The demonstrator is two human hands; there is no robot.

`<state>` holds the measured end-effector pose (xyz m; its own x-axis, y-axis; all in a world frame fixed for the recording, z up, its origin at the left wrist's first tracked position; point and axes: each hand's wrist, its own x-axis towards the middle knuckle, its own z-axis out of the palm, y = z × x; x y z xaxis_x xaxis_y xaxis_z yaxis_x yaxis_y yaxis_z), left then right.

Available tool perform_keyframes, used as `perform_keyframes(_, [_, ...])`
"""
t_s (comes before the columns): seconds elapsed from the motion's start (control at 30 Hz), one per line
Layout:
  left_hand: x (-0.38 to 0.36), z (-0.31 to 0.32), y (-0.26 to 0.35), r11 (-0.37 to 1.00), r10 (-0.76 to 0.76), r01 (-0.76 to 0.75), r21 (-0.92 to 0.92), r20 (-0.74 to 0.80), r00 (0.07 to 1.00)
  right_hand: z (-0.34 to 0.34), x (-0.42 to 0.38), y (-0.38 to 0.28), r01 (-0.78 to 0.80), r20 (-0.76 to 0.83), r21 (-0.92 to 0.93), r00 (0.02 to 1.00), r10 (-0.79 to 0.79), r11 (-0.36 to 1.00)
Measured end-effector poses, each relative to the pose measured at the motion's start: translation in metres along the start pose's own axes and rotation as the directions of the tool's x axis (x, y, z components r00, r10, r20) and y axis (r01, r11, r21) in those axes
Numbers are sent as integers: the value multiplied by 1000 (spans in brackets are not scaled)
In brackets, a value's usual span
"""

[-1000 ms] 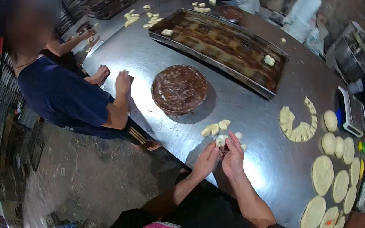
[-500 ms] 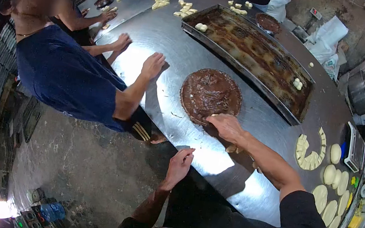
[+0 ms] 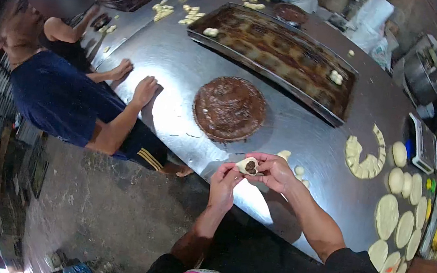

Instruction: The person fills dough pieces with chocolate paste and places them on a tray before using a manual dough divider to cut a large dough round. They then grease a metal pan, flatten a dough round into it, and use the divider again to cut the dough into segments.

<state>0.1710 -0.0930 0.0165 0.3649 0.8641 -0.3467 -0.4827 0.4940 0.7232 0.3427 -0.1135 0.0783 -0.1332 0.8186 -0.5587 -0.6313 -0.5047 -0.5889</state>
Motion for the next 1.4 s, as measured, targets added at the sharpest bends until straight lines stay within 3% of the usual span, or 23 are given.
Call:
perform_keyframes(0.07, [-13, 14, -5, 1000, -6, 6, -11, -1, 1000, -20, -15, 23, 81, -47, 54, 996, -78, 995])
perform_keyframes(0.13, [-26, 28, -8, 996, -13, 15, 89, -23, 1000, -18, -33, 42, 326, -97, -433, 910, -403, 840])
perform_keyframes(0.17, [-34, 38, -8, 995, -22, 23, 96, -16, 1000, -14, -47, 51, 332, -66, -778, 801, -595, 533])
perform_keyframes(0.2, [-44, 52, -5, 986, 0, 0, 167, 2, 1000, -7, -59, 58, 405, 1, -828, 692, -722, 387])
perform_keyframes(0.27, [-56, 56, -9, 969, 19, -23, 245, 20, 1000, -7, -70, 67, 364, 148, -930, 496, -856, 50])
perform_keyframes(0.3, [-56, 52, -14, 909, 137, -146, 390, 51, 989, -4, -78, 65, 369, 148, -928, 494, -857, 52])
perform_keyframes(0.33, [-57, 48, -16, 813, 247, -260, 521, 95, 964, 2, -90, 59, 399, 121, -905, 571, -812, 146])
perform_keyframes(0.37, [-57, 43, -15, 810, 250, -258, 527, 87, 964, 6, -98, 55, 418, 100, -875, 648, -755, 243])
perform_keyframes(0.4, [-54, 38, -10, 887, 152, -197, 417, 138, 979, 7, -100, 51, 423, 103, -871, 652, -751, 248])
perform_keyframes(0.47, [-48, 33, -1, 946, 68, -124, 300, 190, 979, 8, -99, 39, 336, 187, -940, 659, -728, 63])
perform_keyframes(0.53, [-42, 26, 9, 984, -176, 178, 29, 388, 905, 14, -89, 30, 297, 156, -952, 676, -720, 72])
perform_keyframes(0.6, [-30, 14, 13, 982, -185, 187, 37, 414, 891, 14, -68, 26, 410, 287, -912, 605, -743, -18])
perform_keyframes(0.67, [-20, 3, 17, 951, -255, 303, -57, 404, 879, 14, -54, 25, 362, 293, -931, 664, -688, -48])
perform_keyframes(0.7, [-18, 4, 19, 951, -250, 301, -70, 398, 883, 17, -48, 28, 339, 313, -932, 585, -748, -125])
perform_keyframes(0.77, [-19, 6, 22, 993, -106, 115, -14, 282, 954, 26, -43, 32, 343, 411, -898, 430, -804, -275])
perform_keyframes(0.87, [-15, 1, 27, 988, -140, 151, -35, 216, 966, 46, -43, 33, 323, 452, -882, 373, -810, -344])
perform_keyframes(0.93, [-13, 6, 33, 988, -144, 154, -20, 243, 959, 37, -38, 29, 320, 448, -886, 399, -800, -336])
perform_keyframes(1.0, [-7, 8, 34, 987, -155, 161, 1, 281, 947, 31, -39, 21, 373, 422, -895, 530, -736, -245])
perform_keyframes(1.07, [3, 10, 30, 976, -203, 216, 12, 401, 893, 33, -48, 14, 313, 353, -928, 559, -750, -203])
perform_keyframes(1.13, [8, 25, 30, 967, -248, 247, 64, 462, 851, 34, -58, 7, 244, 311, -942, 389, -867, -229])
perform_keyframes(1.2, [9, 41, 24, 923, -380, 359, 138, 471, 796, 6, -63, 19, 279, 315, -935, 372, -873, -219])
perform_keyframes(1.33, [-9, 67, -27, 840, -542, 439, 319, 460, 704, -53, -97, 48, 116, 256, -966, 318, -913, -230])
perform_keyframes(1.4, [-26, 65, -55, 798, -548, 318, 511, 397, 737, -106, -121, 75, -142, 164, -967, 278, -946, -210])
